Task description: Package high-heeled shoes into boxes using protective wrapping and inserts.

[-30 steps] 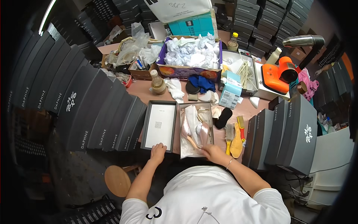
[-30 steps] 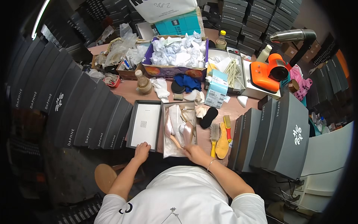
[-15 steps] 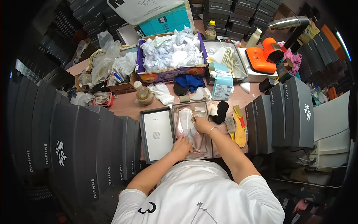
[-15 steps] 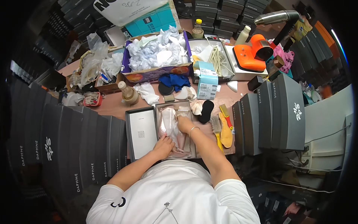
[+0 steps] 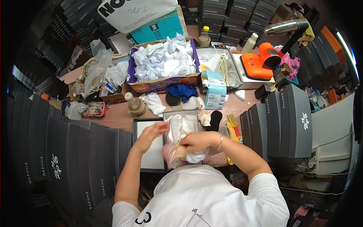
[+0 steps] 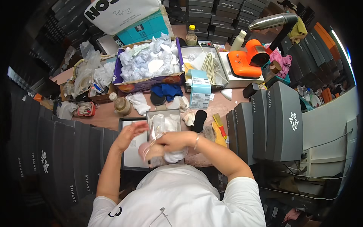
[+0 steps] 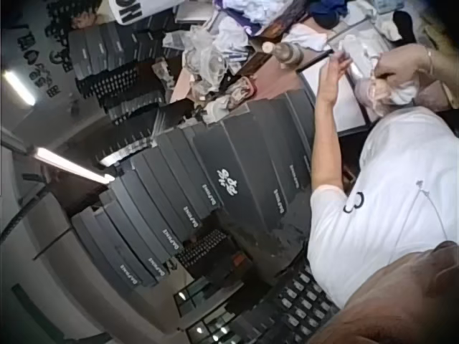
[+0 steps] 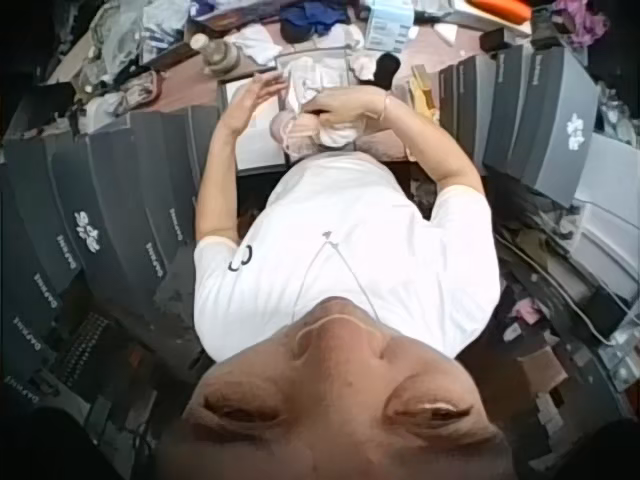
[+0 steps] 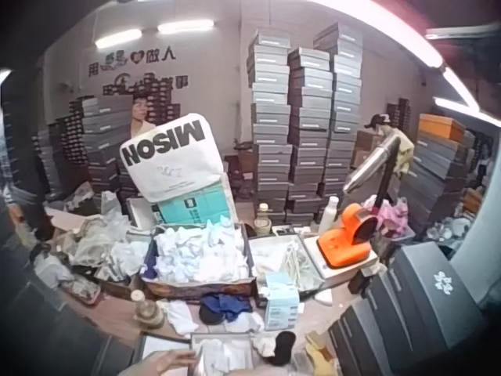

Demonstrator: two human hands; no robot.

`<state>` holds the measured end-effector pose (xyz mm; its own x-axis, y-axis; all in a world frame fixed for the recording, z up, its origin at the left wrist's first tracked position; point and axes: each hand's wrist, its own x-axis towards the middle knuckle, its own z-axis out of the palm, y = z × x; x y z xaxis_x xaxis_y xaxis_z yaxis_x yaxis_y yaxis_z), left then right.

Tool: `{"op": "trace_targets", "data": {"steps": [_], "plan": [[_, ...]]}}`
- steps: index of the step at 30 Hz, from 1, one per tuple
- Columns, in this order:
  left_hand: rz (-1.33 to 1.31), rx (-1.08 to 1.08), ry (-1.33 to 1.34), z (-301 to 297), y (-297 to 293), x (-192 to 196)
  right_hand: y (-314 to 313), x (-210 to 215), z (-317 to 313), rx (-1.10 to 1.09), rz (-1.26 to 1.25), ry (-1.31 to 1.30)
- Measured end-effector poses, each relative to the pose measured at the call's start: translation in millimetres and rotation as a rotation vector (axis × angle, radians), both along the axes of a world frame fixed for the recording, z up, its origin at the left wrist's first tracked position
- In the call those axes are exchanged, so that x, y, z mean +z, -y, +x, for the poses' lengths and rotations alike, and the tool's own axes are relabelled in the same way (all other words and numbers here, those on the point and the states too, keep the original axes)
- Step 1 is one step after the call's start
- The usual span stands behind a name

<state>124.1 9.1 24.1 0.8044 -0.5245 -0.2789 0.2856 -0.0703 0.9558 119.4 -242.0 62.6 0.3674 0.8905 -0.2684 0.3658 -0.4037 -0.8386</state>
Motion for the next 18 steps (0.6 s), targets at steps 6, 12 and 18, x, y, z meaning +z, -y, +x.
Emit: {"op": "trace_targets", "data": {"steps": [6,12,18], "plan": [[-0.214,-0.098,-0.905,-70.0,47.8,-62.4,-51.1,-15.1,-47.5,0.173,0.102,0.271],[-0.691,0.365,-0.820,-95.4,40.9,-46.5,0.2,-8.1,-67.8,-0.876,0.292,0.240],[-0.657,0.588,-0.723,-83.4,71.8,-40.8,-30.7,-21.5,-76.4,-0.768,0.006,0.482]]}}
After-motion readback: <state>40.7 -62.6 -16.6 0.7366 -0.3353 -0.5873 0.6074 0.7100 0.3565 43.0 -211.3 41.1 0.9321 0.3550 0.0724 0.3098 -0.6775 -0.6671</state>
